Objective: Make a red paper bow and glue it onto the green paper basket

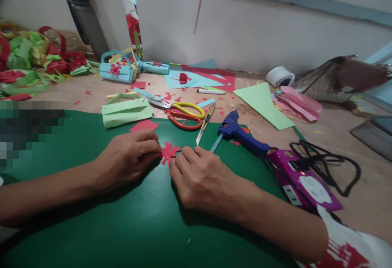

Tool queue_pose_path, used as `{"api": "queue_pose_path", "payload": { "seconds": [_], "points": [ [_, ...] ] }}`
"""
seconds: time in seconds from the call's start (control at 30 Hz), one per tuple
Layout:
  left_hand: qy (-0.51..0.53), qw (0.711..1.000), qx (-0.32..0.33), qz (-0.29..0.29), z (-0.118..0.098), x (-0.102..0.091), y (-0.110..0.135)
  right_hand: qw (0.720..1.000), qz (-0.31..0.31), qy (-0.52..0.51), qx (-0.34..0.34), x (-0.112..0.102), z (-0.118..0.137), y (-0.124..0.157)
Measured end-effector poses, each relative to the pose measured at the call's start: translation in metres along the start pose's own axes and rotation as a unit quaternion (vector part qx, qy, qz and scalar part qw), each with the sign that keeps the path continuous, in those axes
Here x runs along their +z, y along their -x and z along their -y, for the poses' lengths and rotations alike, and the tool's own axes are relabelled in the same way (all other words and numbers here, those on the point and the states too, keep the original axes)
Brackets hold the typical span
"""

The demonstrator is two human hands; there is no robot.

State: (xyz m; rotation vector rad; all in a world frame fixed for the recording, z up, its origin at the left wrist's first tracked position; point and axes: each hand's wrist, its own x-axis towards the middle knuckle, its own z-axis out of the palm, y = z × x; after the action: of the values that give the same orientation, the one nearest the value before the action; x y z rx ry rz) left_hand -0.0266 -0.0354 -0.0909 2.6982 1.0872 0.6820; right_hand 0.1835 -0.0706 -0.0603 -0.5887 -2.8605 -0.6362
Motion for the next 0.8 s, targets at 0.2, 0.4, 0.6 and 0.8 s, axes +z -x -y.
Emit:
{"api": "queue_pose_path", "payload": {
  "seconds": [0.2, 0.4, 0.6, 0.8],
  "points": [
    [-0.006, 1.000, 0.002, 0.009, 0.000, -0.001, 0.000, 0.998, 0.009, -0.044, 0.040, -0.002, -0.005, 0.000],
    [0.005, 1.000, -0.002, 0.006, 0.001, 0.000, 0.000, 1.000, 0.023, 0.002, -0.013, -0.009, 0.000, 0.002],
    [0.005, 1.000, -0.004, 0.008, 0.000, -0.001, -0.001, 0.998, 0.044, 0.028, -0.024, -0.005, 0.005, -0.001],
    [0.004, 0.999, 0.026, -0.024, -0.003, -0.003, 0.002, 0.999, 0.002, -0.021, 0.044, -0.002, -0.001, -0.004]
  ]
}}
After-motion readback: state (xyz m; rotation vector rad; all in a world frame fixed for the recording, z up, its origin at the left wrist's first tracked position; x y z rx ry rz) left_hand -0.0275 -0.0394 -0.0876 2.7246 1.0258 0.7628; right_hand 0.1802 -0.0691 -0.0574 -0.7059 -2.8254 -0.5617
